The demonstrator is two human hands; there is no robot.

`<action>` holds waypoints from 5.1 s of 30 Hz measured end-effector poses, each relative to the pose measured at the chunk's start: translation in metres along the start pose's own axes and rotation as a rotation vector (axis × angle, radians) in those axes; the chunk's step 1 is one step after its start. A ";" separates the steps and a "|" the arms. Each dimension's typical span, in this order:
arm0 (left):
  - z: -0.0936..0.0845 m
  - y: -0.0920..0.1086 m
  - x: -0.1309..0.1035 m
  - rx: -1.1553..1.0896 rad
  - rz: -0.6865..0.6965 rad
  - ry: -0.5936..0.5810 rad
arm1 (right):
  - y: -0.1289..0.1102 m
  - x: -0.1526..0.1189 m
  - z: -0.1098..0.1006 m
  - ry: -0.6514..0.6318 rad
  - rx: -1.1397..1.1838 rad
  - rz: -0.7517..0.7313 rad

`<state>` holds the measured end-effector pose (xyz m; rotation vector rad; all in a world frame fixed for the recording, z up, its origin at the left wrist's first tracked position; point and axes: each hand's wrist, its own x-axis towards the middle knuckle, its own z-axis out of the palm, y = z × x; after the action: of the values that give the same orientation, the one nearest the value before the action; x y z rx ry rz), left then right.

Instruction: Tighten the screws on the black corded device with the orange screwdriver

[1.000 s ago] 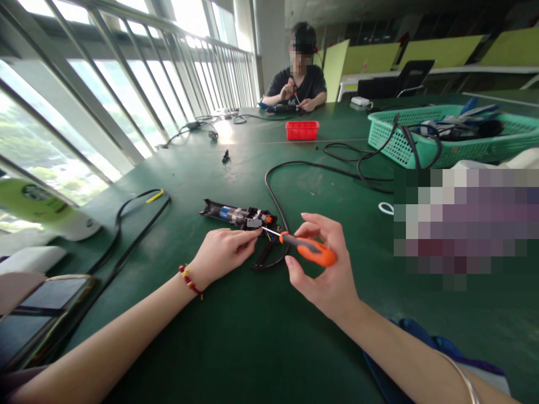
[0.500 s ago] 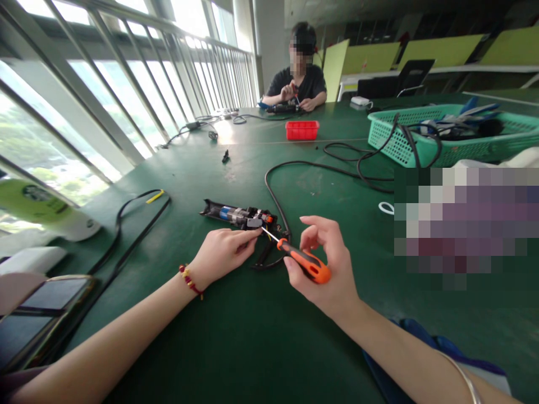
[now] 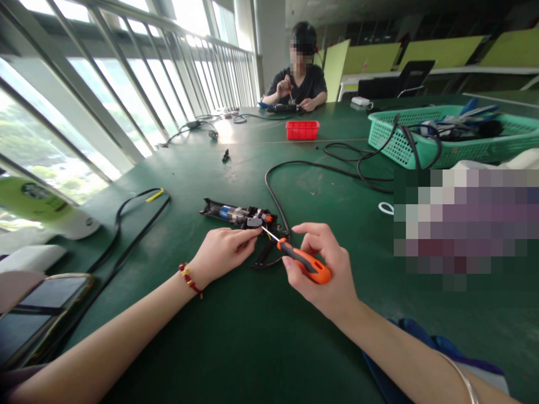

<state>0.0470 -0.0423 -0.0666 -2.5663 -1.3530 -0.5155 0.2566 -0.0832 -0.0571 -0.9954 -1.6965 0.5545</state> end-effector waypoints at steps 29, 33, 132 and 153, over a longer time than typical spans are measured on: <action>-0.001 0.000 0.000 -0.010 -0.013 -0.014 | 0.000 -0.002 0.000 -0.026 0.017 0.031; 0.000 0.000 0.000 -0.001 -0.020 -0.020 | 0.001 0.000 0.002 0.087 0.031 -0.077; 0.000 0.000 -0.001 -0.010 -0.029 -0.021 | 0.005 0.003 0.001 0.112 0.080 -0.064; 0.000 0.000 0.000 -0.007 -0.018 -0.019 | -0.001 0.001 -0.001 0.013 -0.008 0.015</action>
<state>0.0467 -0.0422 -0.0666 -2.5736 -1.3847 -0.5010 0.2567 -0.0829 -0.0554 -1.0156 -1.6820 0.5502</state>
